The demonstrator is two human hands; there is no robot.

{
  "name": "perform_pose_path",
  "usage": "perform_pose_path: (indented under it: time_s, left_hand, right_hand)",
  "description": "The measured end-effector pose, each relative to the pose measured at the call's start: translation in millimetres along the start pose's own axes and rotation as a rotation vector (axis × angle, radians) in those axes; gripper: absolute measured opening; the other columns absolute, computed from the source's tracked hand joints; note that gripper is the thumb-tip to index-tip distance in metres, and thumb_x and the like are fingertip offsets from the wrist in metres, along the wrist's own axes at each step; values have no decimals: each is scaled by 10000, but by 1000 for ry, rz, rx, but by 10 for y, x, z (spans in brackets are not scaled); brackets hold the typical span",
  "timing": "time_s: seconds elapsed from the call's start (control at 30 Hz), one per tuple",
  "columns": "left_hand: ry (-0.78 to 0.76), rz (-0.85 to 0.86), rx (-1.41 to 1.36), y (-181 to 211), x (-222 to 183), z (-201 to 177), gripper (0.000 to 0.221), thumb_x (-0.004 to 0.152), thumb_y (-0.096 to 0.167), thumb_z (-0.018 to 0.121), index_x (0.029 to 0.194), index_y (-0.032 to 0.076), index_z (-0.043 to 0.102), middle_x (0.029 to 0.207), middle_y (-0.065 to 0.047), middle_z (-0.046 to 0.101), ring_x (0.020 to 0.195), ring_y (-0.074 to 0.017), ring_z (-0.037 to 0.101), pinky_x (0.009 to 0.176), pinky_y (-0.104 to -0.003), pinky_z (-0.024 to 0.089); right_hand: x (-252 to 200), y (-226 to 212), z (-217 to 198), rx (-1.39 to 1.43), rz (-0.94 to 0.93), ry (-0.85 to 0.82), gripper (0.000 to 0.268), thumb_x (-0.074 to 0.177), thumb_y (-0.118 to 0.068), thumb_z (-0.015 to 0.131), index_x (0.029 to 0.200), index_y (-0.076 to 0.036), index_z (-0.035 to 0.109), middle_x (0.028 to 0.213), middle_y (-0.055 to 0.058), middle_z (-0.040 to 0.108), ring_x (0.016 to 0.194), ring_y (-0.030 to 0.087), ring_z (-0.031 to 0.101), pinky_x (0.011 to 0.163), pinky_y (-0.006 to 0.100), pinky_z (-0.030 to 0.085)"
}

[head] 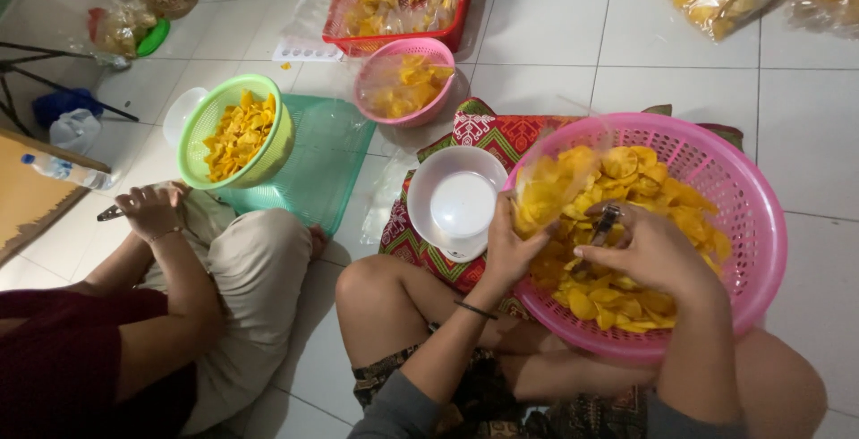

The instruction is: The person uses tongs to transfer yellow chips from a pink basket into a clear plastic bag. They hold the bag open with one hand and scoop chips with the other, then place the filled bag into a white bowl.

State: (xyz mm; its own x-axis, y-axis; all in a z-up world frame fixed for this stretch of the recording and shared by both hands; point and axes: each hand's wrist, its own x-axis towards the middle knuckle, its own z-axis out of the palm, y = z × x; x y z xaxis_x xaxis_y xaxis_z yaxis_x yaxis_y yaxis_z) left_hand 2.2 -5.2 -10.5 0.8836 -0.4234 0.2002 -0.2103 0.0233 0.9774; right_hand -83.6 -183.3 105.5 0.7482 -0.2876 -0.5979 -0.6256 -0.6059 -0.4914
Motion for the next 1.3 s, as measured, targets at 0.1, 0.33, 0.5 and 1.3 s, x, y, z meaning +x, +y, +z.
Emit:
perform_pose_path:
  time_s: [0.1, 0.33, 0.5, 1.3]
  left_hand:
    - [38, -88, -101, 89, 11, 60, 575, 911, 391, 783, 1264, 93, 440, 1265, -141, 642, 1175, -275, 699, 887, -368, 653]
    - [2, -11, 58, 83, -27, 153, 527, 916, 360, 778, 1258, 83, 488, 1238, -145, 665, 1138, -292, 712, 890, -389, 636]
    - [86, -59, 24, -122, -53, 171, 651, 803, 237, 920, 1307, 128, 523, 1077, -228, 652, 1070, -393, 673, 944, -553, 537]
    - [55, -4, -23, 5, -81, 96, 590, 797, 143, 869, 1275, 96, 525, 1045, -187, 610, 1058, -354, 651, 928, -531, 537]
  right_hand:
    - [36, 116, 11, -67, -31, -7, 620, 877, -534, 795, 1385, -196, 684, 1182, 67, 823, 1027, 250, 799, 937, 387, 629]
    - [-287, 0, -131, 141, -59, 49, 620, 802, -406, 894, 1390, -337, 710, 960, 60, 828, 909, 221, 763, 871, 366, 591]
    - [51, 255, 158, 118, -237, 71, 782, 807, -465, 907, 1470, -128, 665, 1274, 260, 786, 1271, 410, 713, 1054, 513, 569]
    - [77, -20, 187, -13, -187, -42, 1003, 843, -587, 830, 1606, -33, 489, 1516, 229, 633, 1438, 380, 584, 1159, 489, 498]
